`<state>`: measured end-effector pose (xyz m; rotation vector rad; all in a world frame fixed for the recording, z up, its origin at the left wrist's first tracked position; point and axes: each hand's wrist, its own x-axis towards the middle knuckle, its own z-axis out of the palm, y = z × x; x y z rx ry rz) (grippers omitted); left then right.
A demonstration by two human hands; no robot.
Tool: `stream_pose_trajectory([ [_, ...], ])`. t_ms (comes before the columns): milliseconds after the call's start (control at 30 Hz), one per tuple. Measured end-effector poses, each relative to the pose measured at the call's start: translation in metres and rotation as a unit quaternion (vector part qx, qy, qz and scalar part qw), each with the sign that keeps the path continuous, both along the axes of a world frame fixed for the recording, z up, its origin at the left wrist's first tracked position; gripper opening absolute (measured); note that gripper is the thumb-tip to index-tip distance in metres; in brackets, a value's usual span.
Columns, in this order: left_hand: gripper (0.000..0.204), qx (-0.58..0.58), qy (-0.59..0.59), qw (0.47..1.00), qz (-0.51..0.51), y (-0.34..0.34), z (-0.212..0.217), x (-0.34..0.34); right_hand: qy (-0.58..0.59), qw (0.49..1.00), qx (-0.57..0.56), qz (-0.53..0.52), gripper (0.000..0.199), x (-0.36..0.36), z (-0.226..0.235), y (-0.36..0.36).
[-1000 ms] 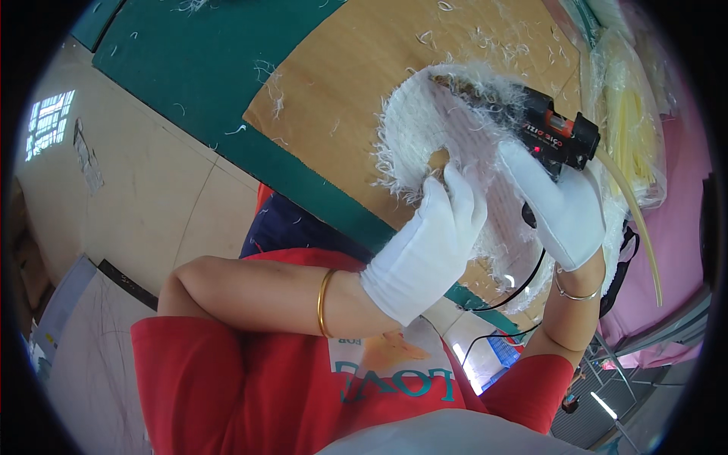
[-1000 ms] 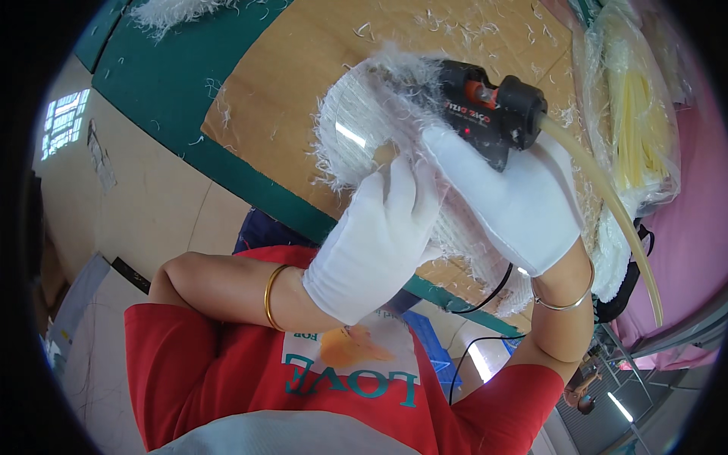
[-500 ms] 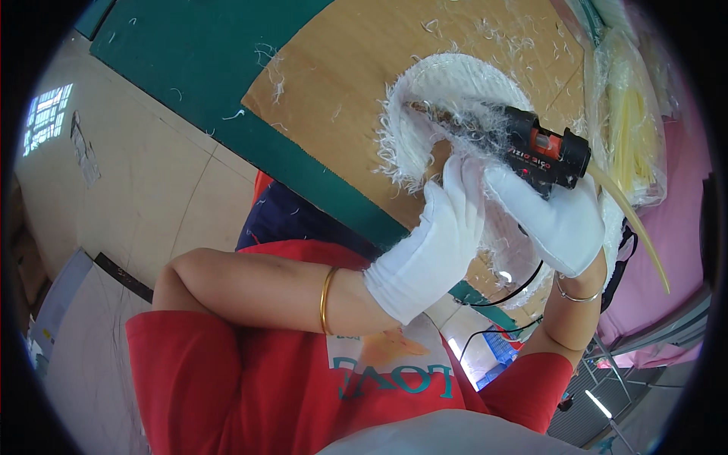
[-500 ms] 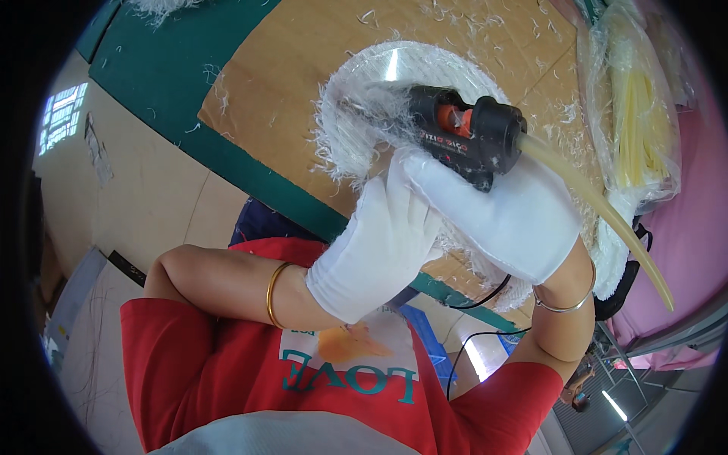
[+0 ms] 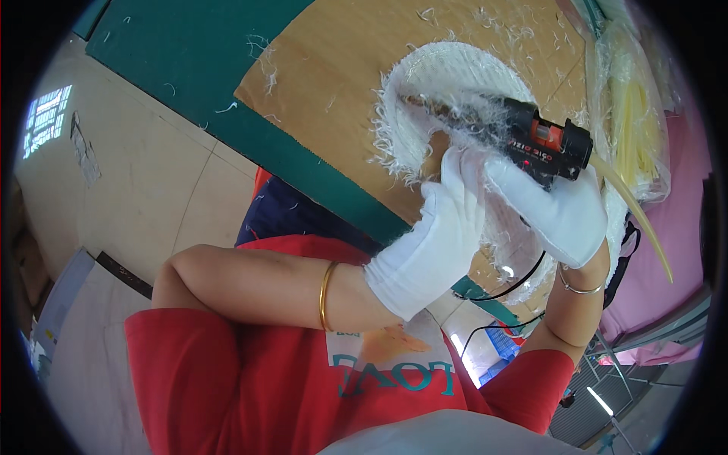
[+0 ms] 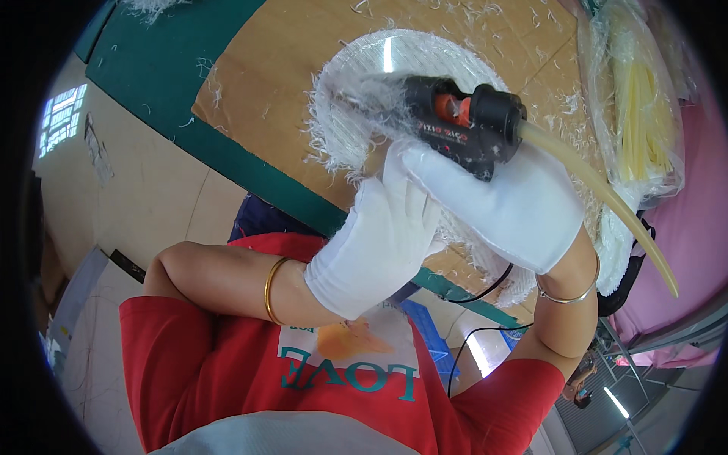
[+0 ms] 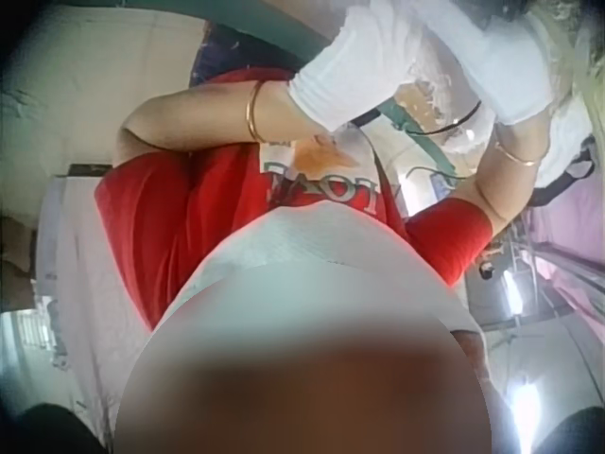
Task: Using a hot glue gun to attach white synthetic hair to a transparent plastic template on a manual workstation.
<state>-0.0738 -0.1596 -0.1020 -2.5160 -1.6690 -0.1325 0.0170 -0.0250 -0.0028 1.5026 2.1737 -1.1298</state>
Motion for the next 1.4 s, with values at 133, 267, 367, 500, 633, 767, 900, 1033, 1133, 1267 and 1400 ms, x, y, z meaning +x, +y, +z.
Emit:
stream_pose_trajectory([
  [133,0.048,-0.012,-0.040,0.999,-0.004,-0.004,-0.004,0.003,-0.007,0.998,-0.048,0.026,0.040,0.003,-0.001,0.004],
  [267,0.048,-0.040,-0.056,0.997,-0.031,-0.006,-0.003,0.003,-0.035,0.996,-0.079,0.014,0.041,-0.002,0.007,0.002],
  [367,0.053,-0.013,-0.030,0.999,-0.015,-0.002,-0.003,0.003,0.056,0.996,-0.070,0.006,0.042,0.016,-0.001,0.005],
  [500,0.058,0.006,-0.017,1.000,-0.001,0.002,-0.005,0.004,-0.020,1.000,-0.019,-0.010,0.043,0.004,-0.001,0.006],
  [633,0.053,-0.005,-0.042,0.999,0.002,-0.001,-0.003,0.005,-0.034,0.998,-0.007,0.046,0.042,0.004,-0.001,0.006],
  [767,0.044,-0.002,-0.055,0.998,0.003,-0.001,-0.003,0.003,-0.030,0.998,-0.034,0.052,0.041,0.008,0.001,0.006],
  [900,0.039,-0.003,-0.083,0.996,-0.012,-0.002,-0.001,0.000,-0.012,0.999,-0.021,0.040,0.040,0.015,0.000,0.000],
  [1033,0.037,-0.020,-0.090,0.996,-0.008,-0.004,0.000,0.003,0.026,0.999,-0.025,0.028,0.041,0.024,-0.004,0.001],
  [1133,0.038,-0.030,-0.093,0.995,-0.008,-0.004,-0.001,0.003,0.038,0.998,-0.009,0.055,0.041,0.026,0.002,0.002],
  [1267,0.037,0.004,-0.096,0.995,-0.006,0.001,-0.003,0.002,0.084,0.996,-0.030,0.012,0.042,0.030,-0.011,0.005],
  [1400,0.035,-0.061,-0.121,0.991,-0.008,-0.002,0.001,0.004,0.038,0.999,-0.034,0.020,0.045,0.023,-0.005,0.001],
])
